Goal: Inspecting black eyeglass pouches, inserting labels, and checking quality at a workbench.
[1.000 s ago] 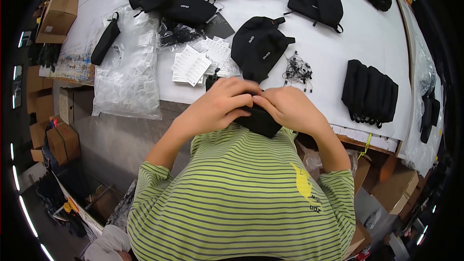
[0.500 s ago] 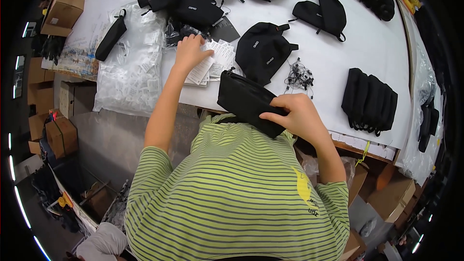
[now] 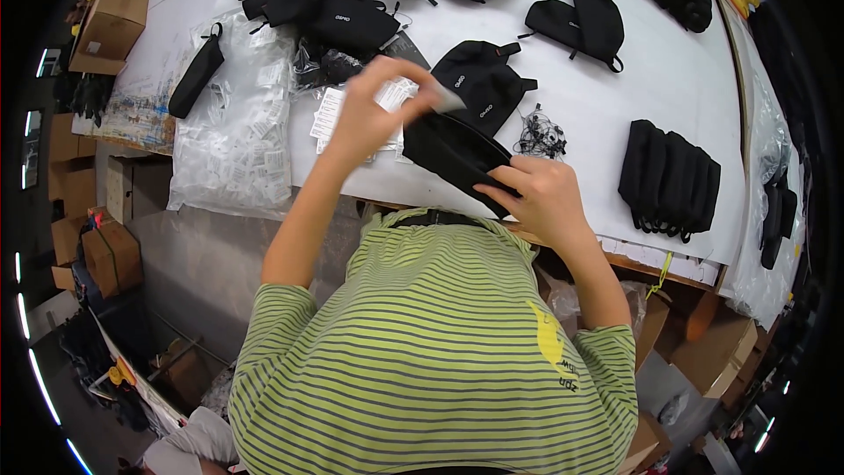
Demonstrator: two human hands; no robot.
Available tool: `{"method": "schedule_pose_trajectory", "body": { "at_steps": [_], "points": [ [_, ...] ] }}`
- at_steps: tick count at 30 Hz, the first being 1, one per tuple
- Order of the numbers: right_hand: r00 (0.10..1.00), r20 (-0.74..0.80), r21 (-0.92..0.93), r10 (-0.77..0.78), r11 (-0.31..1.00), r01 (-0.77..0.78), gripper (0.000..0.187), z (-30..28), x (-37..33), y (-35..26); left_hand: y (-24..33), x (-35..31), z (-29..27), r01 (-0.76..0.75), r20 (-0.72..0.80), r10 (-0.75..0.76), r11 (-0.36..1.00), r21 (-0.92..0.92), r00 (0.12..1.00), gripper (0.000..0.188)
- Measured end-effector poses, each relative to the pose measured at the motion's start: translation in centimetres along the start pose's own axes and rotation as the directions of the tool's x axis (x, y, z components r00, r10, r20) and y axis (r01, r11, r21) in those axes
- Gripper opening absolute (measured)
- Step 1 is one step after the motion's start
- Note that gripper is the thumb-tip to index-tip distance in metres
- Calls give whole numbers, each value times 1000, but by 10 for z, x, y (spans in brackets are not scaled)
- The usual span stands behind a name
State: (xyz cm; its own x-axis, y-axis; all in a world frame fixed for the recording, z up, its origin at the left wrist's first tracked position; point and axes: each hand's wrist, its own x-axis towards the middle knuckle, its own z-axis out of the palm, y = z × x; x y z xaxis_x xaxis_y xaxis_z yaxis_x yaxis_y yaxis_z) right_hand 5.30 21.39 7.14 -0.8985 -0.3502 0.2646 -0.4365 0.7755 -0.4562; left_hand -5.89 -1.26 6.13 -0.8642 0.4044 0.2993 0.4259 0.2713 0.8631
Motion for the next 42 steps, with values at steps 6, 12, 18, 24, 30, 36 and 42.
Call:
{"method": "schedule_pose_trajectory", "body": {
  "at_steps": [6,12,18,24,30,36,42],
  "points": [
    [990,-145,-25,0,1000,-3,20,-7,10,-7,7,-14,11,-46,-176,74,987,155,982,54],
    [944,-326,74,45,997,-22,19,-3,20,-16,-2,-59,56,293,254,-509,-3,-956,823,61],
    [820,-351,533,453,816,-223,14,22,21,-21,14,-39,65,273,167,-692,44,-961,702,48],
    [544,-63,995,837,96,-32,25,39,10,-17,31,-34,67,217,23,-643,224,-950,765,48],
    [612,330,941,718,-204,-269,29,41,0,-3,37,-30,56,372,101,-552,405,-835,828,44],
    [722,-118,960,681,265,-94,32,18,22,4,48,-30,55,607,375,-539,353,-712,754,52],
    [617,-588,647,524,762,-30,17,16,31,12,51,-29,58,608,390,-546,302,-734,741,51]
  ]
}}
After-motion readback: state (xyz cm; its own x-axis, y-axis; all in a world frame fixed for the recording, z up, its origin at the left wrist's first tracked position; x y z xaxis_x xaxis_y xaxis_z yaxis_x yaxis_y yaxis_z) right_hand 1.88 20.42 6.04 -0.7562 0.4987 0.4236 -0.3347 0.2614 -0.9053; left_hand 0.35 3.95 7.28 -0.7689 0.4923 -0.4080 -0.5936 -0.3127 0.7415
